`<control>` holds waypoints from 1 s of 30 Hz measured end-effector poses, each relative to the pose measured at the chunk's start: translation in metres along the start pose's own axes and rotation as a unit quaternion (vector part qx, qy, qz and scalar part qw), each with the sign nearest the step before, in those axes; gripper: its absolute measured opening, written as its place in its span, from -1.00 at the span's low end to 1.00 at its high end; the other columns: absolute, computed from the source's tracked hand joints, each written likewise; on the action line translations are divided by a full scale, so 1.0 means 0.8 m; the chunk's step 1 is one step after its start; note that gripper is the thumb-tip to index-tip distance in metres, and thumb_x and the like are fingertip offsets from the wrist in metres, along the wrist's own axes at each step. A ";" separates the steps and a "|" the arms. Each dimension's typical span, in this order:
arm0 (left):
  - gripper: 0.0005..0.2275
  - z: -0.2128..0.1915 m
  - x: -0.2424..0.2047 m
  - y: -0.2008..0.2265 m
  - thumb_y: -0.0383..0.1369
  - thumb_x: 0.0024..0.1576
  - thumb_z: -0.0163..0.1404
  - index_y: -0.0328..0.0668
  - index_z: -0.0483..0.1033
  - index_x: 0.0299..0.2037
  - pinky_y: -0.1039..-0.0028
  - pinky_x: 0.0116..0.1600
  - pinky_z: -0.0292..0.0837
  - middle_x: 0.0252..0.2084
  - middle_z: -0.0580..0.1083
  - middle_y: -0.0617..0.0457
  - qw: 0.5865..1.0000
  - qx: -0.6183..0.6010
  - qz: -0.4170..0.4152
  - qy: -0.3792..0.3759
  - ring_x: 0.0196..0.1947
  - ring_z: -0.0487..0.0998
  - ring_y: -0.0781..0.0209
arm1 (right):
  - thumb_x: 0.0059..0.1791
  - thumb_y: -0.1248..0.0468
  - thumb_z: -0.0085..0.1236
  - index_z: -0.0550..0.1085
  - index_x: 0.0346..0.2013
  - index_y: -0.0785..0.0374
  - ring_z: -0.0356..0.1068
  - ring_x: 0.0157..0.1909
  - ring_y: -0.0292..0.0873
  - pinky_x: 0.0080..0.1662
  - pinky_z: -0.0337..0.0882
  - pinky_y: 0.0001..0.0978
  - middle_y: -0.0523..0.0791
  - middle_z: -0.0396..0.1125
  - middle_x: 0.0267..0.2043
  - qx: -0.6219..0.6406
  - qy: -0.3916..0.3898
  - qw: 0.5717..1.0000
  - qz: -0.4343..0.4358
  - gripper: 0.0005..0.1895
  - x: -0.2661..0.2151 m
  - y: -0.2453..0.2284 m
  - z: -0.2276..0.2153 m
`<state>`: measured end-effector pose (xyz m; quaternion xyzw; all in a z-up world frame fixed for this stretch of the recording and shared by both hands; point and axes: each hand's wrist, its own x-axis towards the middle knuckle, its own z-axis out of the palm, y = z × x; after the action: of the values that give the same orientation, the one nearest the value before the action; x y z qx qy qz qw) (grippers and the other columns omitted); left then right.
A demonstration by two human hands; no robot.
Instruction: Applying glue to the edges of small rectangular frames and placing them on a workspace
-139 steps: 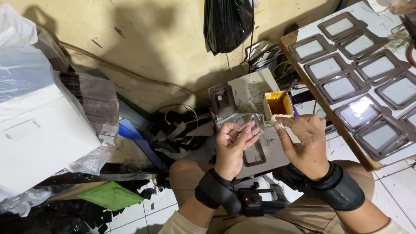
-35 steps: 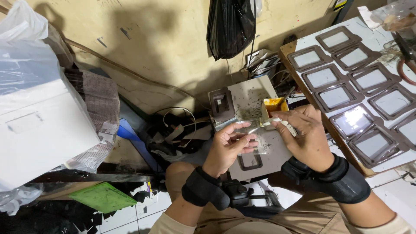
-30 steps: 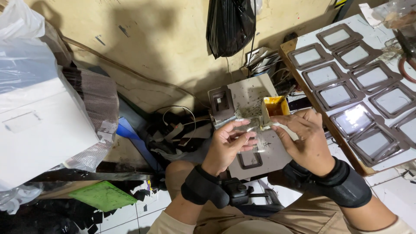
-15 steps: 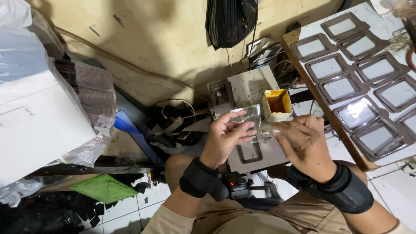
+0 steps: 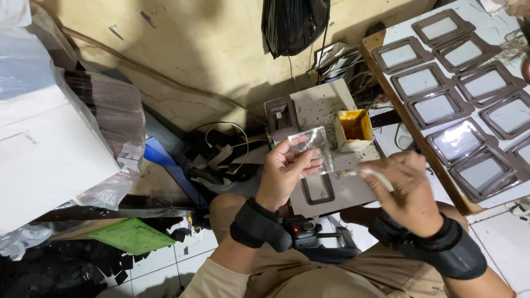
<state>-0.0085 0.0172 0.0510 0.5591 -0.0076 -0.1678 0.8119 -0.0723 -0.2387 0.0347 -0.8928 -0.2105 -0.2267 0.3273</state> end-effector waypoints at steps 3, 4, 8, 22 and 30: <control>-0.65 -0.004 0.003 -0.011 -0.45 0.19 0.07 -0.37 0.39 0.17 0.22 0.05 0.67 -0.09 0.60 -0.29 1.000 0.008 0.004 0.021 -0.09 0.69 -0.07 | 0.04 0.20 0.19 0.59 -0.09 0.10 0.17 -0.35 -0.32 -0.11 0.11 -0.35 -0.19 0.55 -0.06 0.022 0.007 0.998 0.064 -0.83 -0.001 0.009 -0.009; -0.66 -0.007 0.004 -0.014 -0.44 0.19 0.08 -0.36 0.42 0.16 0.28 0.01 0.69 -0.11 0.61 -0.27 0.999 0.034 0.016 0.031 -0.13 0.69 -0.01 | 0.05 0.21 0.23 0.60 -0.08 0.17 0.21 -0.31 -0.23 -0.08 0.13 -0.33 -0.15 0.54 -0.11 -0.011 0.025 0.997 0.072 -0.82 0.002 0.009 -0.010; -0.67 -0.017 0.010 -0.045 -0.43 0.17 0.11 -0.36 0.48 0.12 0.34 0.01 0.70 -0.22 0.61 -0.18 0.996 0.053 0.013 0.072 -0.22 0.66 0.17 | 0.03 0.17 0.31 0.62 -0.06 0.18 0.19 -0.28 -0.17 -0.10 0.15 -0.28 -0.14 0.54 -0.17 -0.107 0.037 0.988 0.104 -0.76 -0.034 0.067 0.019; -0.64 -0.039 0.010 -0.095 -0.50 0.15 0.15 -0.31 0.48 0.17 0.29 -0.12 0.70 -0.18 0.61 -0.21 0.993 0.014 0.005 0.119 -0.26 0.69 0.11 | -0.08 0.10 0.30 0.56 -0.31 -0.07 0.35 -0.14 -0.12 -0.05 0.28 -0.30 -0.25 0.38 -0.35 -0.350 0.031 0.928 0.127 -0.89 -0.105 0.211 0.117; -0.65 -0.040 0.006 -0.091 -0.50 0.16 0.15 -0.34 0.47 0.16 0.25 -0.11 0.69 -0.14 0.61 -0.29 0.994 -0.005 -0.002 0.112 -0.23 0.70 0.02 | -0.16 0.17 0.19 0.48 -0.42 -0.05 0.37 -0.31 -0.12 -0.19 0.30 -0.29 -0.22 0.33 -0.42 -0.457 0.024 0.888 0.051 -0.94 -0.106 0.232 0.172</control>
<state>-0.0165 0.0215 -0.0283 0.5705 0.0852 -0.1053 0.8100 -0.0068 -0.2939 -0.1956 -0.9473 -0.0294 -0.3026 -0.1009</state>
